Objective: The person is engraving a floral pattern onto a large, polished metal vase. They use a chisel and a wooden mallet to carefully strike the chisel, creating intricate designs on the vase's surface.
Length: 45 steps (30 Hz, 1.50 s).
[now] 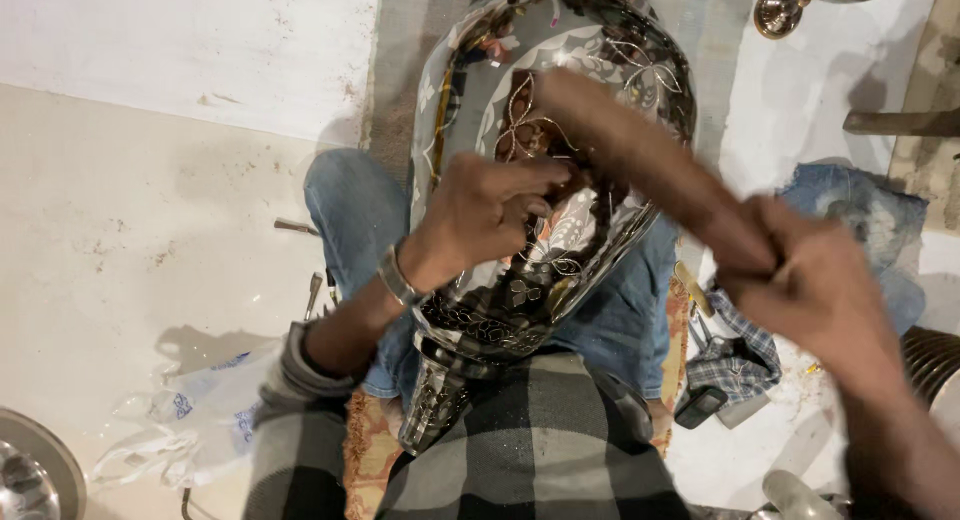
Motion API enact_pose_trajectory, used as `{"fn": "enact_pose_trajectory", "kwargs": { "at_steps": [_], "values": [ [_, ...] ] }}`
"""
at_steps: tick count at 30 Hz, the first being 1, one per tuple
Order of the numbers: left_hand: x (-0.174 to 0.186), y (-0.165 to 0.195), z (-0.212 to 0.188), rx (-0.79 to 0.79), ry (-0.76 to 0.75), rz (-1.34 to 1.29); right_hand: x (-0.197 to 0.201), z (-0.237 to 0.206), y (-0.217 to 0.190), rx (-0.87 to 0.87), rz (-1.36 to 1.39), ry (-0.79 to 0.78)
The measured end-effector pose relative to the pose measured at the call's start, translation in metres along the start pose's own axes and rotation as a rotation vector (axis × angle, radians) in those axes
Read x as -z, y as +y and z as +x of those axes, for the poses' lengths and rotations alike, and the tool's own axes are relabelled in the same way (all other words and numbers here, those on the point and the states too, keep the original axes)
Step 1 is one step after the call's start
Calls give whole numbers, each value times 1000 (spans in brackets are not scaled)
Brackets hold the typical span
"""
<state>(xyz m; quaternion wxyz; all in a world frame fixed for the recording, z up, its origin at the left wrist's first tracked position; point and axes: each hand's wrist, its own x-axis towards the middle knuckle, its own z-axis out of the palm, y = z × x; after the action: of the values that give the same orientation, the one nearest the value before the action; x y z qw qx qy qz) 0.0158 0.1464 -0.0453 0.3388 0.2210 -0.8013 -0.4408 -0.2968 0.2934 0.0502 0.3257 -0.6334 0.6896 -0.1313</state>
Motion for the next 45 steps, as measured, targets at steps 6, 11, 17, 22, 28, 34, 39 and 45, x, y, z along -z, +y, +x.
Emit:
{"fn": "enact_pose_trajectory", "kwargs": {
  "at_steps": [6,11,17,22,28,34,39,45],
  "values": [
    [-29,24,-16,169,493,-41,53,79,-86,263,-778,-230],
    [-36,31,-16,131,685,83,59,95,-111,-16,-593,-373],
    [-15,15,-10,247,790,-692,-3,76,-71,147,193,4],
    [0,6,6,105,362,-675,-107,18,-28,-146,634,361],
    [5,7,7,173,149,-213,-178,-59,5,-467,784,397],
    [2,-1,6,166,148,-244,-161,-52,-1,-431,680,388],
    [0,-7,4,135,129,-231,-124,-11,1,-218,663,279],
    [-1,-7,5,6,108,-123,-61,10,-22,-53,528,393]
  ]
}}
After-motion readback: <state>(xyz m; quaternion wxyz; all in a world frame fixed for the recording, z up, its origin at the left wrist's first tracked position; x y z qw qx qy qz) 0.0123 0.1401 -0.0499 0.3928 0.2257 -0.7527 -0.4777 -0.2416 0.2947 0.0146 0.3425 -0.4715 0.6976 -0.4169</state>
